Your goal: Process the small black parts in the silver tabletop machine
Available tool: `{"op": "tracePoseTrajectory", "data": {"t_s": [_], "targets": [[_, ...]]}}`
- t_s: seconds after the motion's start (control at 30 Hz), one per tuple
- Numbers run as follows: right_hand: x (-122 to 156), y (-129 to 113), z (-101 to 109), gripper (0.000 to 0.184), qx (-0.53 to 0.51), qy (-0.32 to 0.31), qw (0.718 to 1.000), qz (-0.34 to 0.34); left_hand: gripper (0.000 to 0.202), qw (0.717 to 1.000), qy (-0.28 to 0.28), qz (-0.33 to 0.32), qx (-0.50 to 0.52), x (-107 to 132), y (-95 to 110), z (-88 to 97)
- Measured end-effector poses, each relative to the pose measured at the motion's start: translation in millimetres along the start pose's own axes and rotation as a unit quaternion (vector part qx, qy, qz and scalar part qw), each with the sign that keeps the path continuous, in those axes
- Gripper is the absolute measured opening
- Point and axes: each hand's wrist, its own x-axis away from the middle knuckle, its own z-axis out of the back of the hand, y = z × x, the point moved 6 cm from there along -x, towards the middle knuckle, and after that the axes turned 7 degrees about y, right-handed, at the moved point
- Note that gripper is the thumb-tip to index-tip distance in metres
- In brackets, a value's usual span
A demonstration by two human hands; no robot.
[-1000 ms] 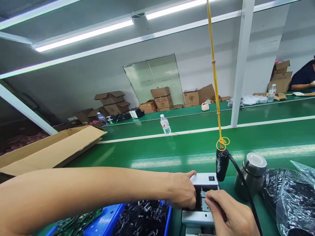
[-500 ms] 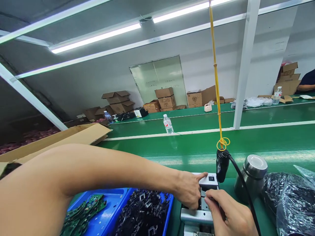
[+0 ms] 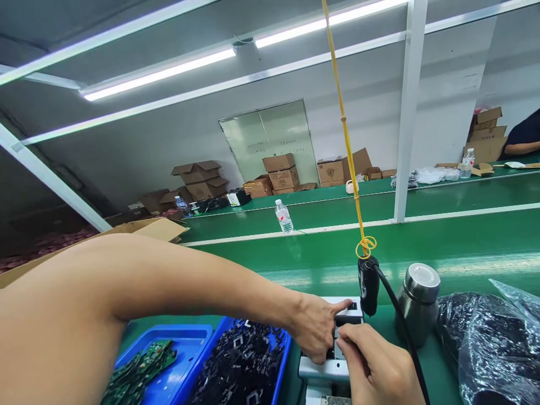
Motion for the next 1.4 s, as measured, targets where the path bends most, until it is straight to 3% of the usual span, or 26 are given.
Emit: {"op": "tracePoseTrajectory", "data": {"t_s": [0.1,0.23,0.37,0.5,0.7,0.97,1.2,1.4], "targets": [[1.0,1.5,0.0,0.020,-0.005,0.020,1.000,0.001,0.038,1.000,0.010,-0.009,0.009,1.8,-2.4,-0.3],[1.1,0.4,-0.9,0.020,-0.012,0.017,1.000,0.004,0.036,0.992,0.075,-0.097,-0.024,7.4,3.5,10.4],[-1.6,-2.6,1.8,0.020,-0.008,0.006,1.000,0.011,0.043,0.993,0.088,-0.062,0.044,9.8,-1.0,19.6],[-5.6,-4.5,4.3,0.020,0.004,-0.032,0.999,0.022,0.040,0.991,0.095,-0.093,0.013,12.8,2.8,19.6],[-6.5,-7.8,5.7,0.019,0.010,-0.028,0.999,0.043,0.032,0.991,0.136,-0.020,0.006,17.0,-1.9,20.6],[-2.6,-5.6,4.6,0.021,0.002,-0.012,1.000,0.028,0.018,0.988,0.107,-0.043,-0.099,22.7,7.1,19.5],[-4.6,-5.9,8.1,0.017,0.022,0.002,0.999,0.034,0.022,0.983,0.151,-0.012,-0.104,35.1,7.8,22.1],[-6.6,-6.7,10.8,0.018,0.026,-0.005,0.999,0.046,0.017,0.971,0.217,0.101,-0.009,52.9,-1.6,28.4]]}}
